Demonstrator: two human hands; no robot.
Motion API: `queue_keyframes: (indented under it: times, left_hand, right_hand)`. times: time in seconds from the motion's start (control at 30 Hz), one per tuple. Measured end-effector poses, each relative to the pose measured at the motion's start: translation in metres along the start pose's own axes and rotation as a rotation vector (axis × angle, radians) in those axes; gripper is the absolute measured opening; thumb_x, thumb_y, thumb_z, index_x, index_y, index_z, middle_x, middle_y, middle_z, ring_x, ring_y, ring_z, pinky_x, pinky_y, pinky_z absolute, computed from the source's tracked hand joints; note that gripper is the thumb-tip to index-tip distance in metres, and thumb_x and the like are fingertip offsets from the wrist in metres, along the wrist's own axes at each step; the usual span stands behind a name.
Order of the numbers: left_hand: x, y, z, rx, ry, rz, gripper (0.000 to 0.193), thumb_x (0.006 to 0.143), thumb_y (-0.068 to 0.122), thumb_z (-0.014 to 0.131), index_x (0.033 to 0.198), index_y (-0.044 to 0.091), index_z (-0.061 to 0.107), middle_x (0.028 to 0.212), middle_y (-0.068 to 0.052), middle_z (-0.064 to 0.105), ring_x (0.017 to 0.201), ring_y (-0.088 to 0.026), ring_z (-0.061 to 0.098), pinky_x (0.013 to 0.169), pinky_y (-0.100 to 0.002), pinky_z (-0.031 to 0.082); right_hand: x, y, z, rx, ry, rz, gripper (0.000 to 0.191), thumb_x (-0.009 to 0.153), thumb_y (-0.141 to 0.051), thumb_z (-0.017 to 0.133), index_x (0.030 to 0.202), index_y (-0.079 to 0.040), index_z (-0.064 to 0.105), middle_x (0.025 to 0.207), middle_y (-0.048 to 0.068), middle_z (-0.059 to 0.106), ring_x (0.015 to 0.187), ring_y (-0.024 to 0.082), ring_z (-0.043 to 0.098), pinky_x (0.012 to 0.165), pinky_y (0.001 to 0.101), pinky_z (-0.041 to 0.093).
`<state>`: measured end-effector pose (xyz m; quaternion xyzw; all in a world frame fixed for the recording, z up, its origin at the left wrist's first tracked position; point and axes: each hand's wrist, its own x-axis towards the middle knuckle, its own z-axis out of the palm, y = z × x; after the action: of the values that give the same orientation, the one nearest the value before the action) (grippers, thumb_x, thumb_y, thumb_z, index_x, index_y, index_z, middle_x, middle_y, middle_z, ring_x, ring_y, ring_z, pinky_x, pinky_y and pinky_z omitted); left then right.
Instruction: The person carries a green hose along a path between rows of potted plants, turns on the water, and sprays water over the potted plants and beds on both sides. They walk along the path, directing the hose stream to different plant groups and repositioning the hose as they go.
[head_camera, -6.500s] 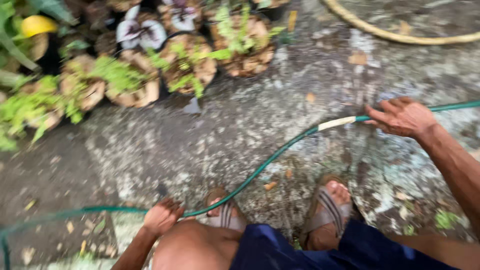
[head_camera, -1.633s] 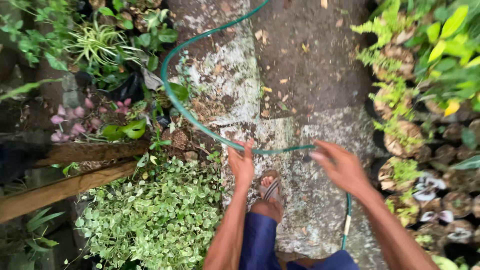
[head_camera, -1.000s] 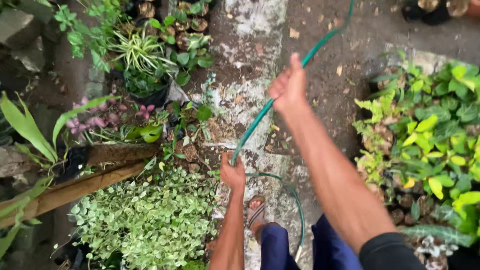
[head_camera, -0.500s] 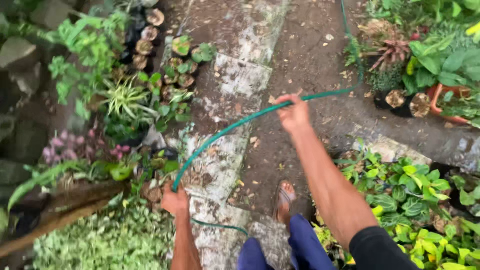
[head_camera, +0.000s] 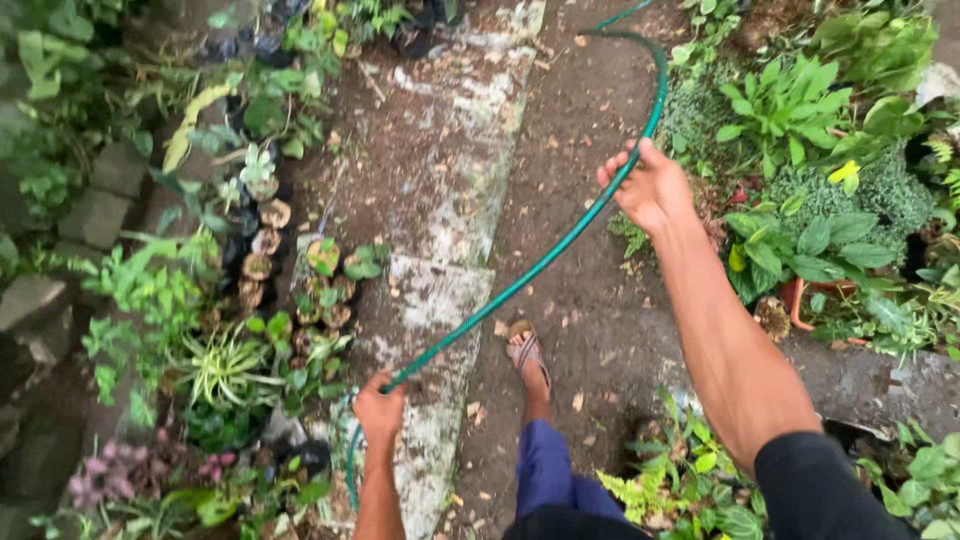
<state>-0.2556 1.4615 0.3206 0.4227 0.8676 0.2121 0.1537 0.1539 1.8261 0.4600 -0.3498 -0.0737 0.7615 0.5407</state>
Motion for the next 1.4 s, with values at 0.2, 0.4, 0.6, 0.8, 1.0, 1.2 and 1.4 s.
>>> queue_keyframes:
  times: [0.2,0.4,0.6,0.8,1.0,1.2,1.4]
  left_hand:
    - [0.127,0.258,0.111,-0.237,0.065,0.348,0.03,0.087,0.032,0.075,0.08,0.006,0.064,0.071,-0.02,0.065,0.073,-0.043,0.062,0.071,-0.053,0.047]
    - [0.243,0.398,0.156,-0.485,-0.067,-0.014,0.03,0.078,0.029,0.079,0.067,0.002,0.068,0.058,-0.014,0.06,0.057,-0.027,0.054,0.056,-0.044,0.042]
    - [0.367,0.406,0.143,-0.047,0.067,-0.166,0.022,0.082,0.033,0.084,0.087,0.012,0.079,0.065,-0.014,0.067,0.057,-0.028,0.063,0.055,-0.042,0.046]
    - [0.508,0.664,0.189,-0.244,0.394,0.111,0.029,0.084,0.038,0.083,0.077,0.012,0.072,0.065,-0.013,0.066,0.059,-0.036,0.062,0.056,-0.05,0.045]
    - [0.6,0.704,0.2,-0.299,0.251,0.065,0.03,0.084,0.03,0.08,0.069,0.008,0.065,0.056,-0.013,0.057,0.052,-0.026,0.05,0.052,-0.04,0.042]
    - [0.71,0.668,0.253,-0.236,-0.021,-0.031,0.031,0.077,0.019,0.081,0.069,0.002,0.056,0.06,-0.016,0.049,0.06,-0.016,0.042,0.054,-0.036,0.04]
    - [0.812,0.762,0.276,0.288,-0.128,-0.092,0.02,0.087,0.031,0.079,0.081,0.012,0.074,0.073,-0.02,0.071,0.07,-0.042,0.069,0.063,-0.051,0.053]
  right_hand:
    - [0.134,0.04,0.086,-0.211,0.012,-0.009,0.006,0.097,-0.003,0.055,0.102,-0.005,0.054,0.082,0.015,0.065,0.071,0.028,0.068,0.072,0.0475,0.06]
    - [0.266,-0.061,0.111,-0.023,0.019,0.055,0.011,0.099,-0.018,0.063,0.094,-0.008,0.06,0.075,0.005,0.059,0.067,0.022,0.061,0.069,0.0455,0.059]
    - [0.457,-0.28,0.132,0.377,0.105,-0.07,0.024,0.097,-0.023,0.06,0.079,-0.008,0.054,0.068,0.006,0.056,0.063,0.021,0.058,0.065,0.04,0.053]
    - [0.562,-0.267,0.215,0.232,0.245,-0.065,0.044,0.099,-0.037,0.054,0.066,-0.009,0.048,0.057,0.008,0.049,0.054,0.025,0.053,0.059,0.0422,0.05]
    - [0.712,-0.42,0.163,0.557,0.095,-0.106,0.03,0.107,-0.023,0.058,0.08,-0.01,0.054,0.063,0.0,0.048,0.055,0.014,0.047,0.058,0.0337,0.046]
    - [0.864,-0.592,0.105,0.559,0.084,-0.171,0.04,0.112,-0.03,0.043,0.076,-0.012,0.046,0.062,0.0,0.044,0.05,0.014,0.04,0.051,0.0321,0.041]
    - [0.959,-0.658,0.128,0.364,0.251,-0.29,0.047,0.109,-0.043,0.042,0.071,-0.015,0.039,0.052,-0.003,0.03,0.042,0.014,0.029,0.04,0.0316,0.029]
